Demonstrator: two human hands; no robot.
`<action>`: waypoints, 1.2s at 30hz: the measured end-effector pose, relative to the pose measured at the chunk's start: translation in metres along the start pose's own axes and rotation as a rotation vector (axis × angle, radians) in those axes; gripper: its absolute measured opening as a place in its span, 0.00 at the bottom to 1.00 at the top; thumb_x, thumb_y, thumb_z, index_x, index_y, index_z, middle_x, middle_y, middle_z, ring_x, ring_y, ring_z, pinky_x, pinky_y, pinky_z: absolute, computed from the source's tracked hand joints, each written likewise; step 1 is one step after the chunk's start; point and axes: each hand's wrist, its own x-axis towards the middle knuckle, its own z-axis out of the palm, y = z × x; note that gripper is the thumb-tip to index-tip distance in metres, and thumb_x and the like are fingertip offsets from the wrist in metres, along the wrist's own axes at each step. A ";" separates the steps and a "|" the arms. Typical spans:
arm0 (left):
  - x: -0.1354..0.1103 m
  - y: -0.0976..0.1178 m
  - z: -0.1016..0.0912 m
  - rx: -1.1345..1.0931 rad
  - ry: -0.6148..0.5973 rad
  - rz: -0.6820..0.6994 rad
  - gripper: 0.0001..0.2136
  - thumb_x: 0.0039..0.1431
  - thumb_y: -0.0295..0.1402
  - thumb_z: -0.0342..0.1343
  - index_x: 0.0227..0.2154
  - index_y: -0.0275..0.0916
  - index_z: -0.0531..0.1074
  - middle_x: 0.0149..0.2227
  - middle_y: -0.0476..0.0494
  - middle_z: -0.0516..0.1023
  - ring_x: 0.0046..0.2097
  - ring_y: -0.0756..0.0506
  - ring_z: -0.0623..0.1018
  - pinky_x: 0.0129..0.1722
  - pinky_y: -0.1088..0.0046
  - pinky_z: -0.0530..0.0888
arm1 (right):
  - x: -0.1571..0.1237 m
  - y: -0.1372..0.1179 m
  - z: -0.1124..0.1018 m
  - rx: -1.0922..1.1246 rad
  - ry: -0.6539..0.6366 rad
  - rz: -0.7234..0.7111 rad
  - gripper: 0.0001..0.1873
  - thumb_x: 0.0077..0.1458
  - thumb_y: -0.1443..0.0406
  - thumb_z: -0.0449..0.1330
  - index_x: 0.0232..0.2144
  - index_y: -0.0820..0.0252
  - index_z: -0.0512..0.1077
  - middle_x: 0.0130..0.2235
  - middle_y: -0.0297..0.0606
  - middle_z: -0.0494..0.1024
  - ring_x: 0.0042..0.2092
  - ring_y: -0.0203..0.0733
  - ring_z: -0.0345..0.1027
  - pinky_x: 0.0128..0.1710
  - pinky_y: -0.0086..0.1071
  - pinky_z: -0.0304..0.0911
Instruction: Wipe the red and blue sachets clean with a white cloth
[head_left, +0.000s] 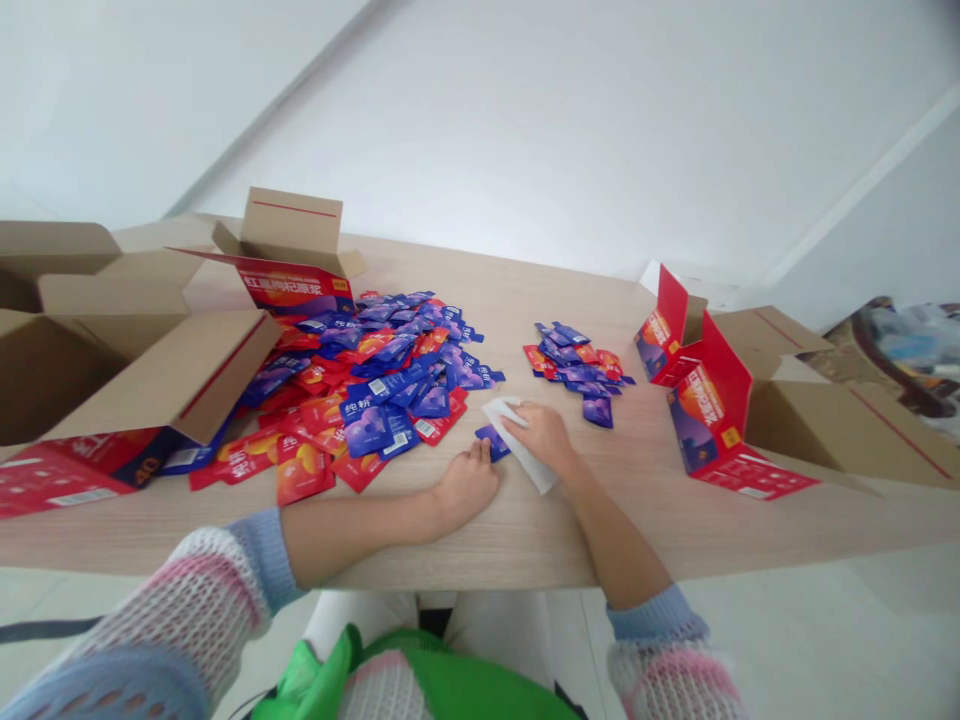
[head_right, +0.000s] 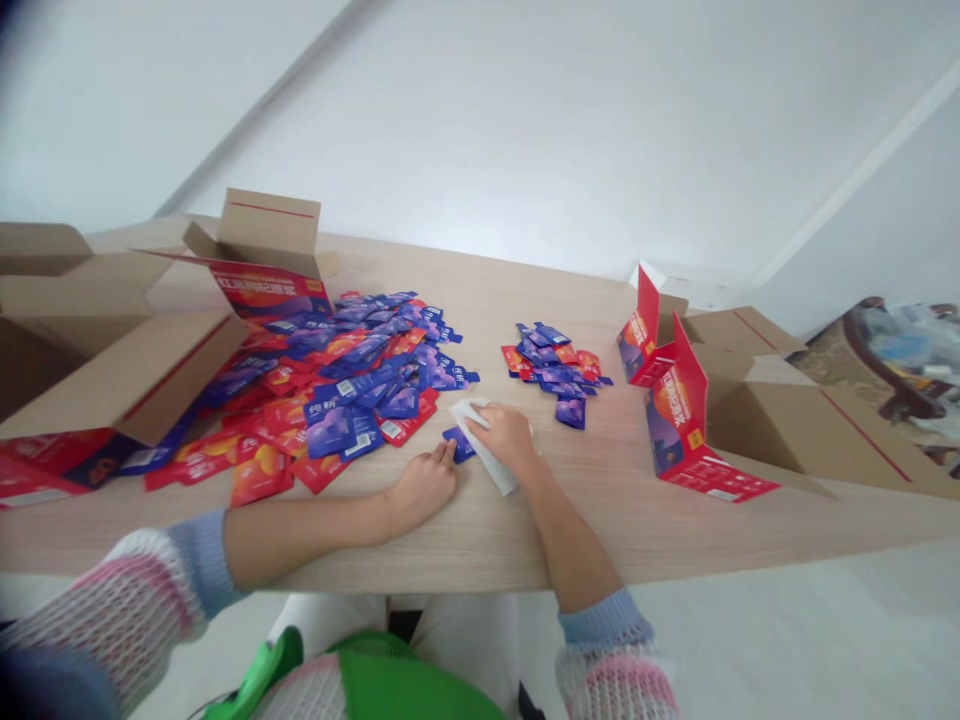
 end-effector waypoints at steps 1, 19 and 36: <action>0.000 0.001 0.000 -0.001 0.005 0.000 0.16 0.55 0.20 0.51 0.46 0.20 0.73 0.51 0.14 0.69 0.52 0.33 0.74 0.41 0.57 0.76 | 0.000 -0.004 0.002 -0.019 -0.081 -0.050 0.22 0.61 0.50 0.48 0.43 0.54 0.76 0.41 0.39 0.79 0.43 0.40 0.71 0.41 0.26 0.59; 0.001 0.003 0.008 0.053 0.002 0.021 0.17 0.52 0.19 0.50 0.45 0.21 0.73 0.51 0.16 0.70 0.50 0.34 0.76 0.42 0.55 0.75 | 0.009 0.062 -0.016 -0.124 -0.005 0.445 0.24 0.60 0.49 0.48 0.41 0.55 0.77 0.39 0.43 0.79 0.41 0.45 0.72 0.36 0.30 0.60; 0.002 0.003 -0.014 -0.039 -0.073 -0.054 0.17 0.55 0.19 0.49 0.46 0.19 0.73 0.52 0.12 0.67 0.53 0.31 0.72 0.40 0.58 0.76 | 0.008 0.001 0.015 -0.018 -0.114 0.031 0.22 0.60 0.49 0.50 0.35 0.53 0.78 0.38 0.38 0.80 0.40 0.40 0.72 0.37 0.27 0.59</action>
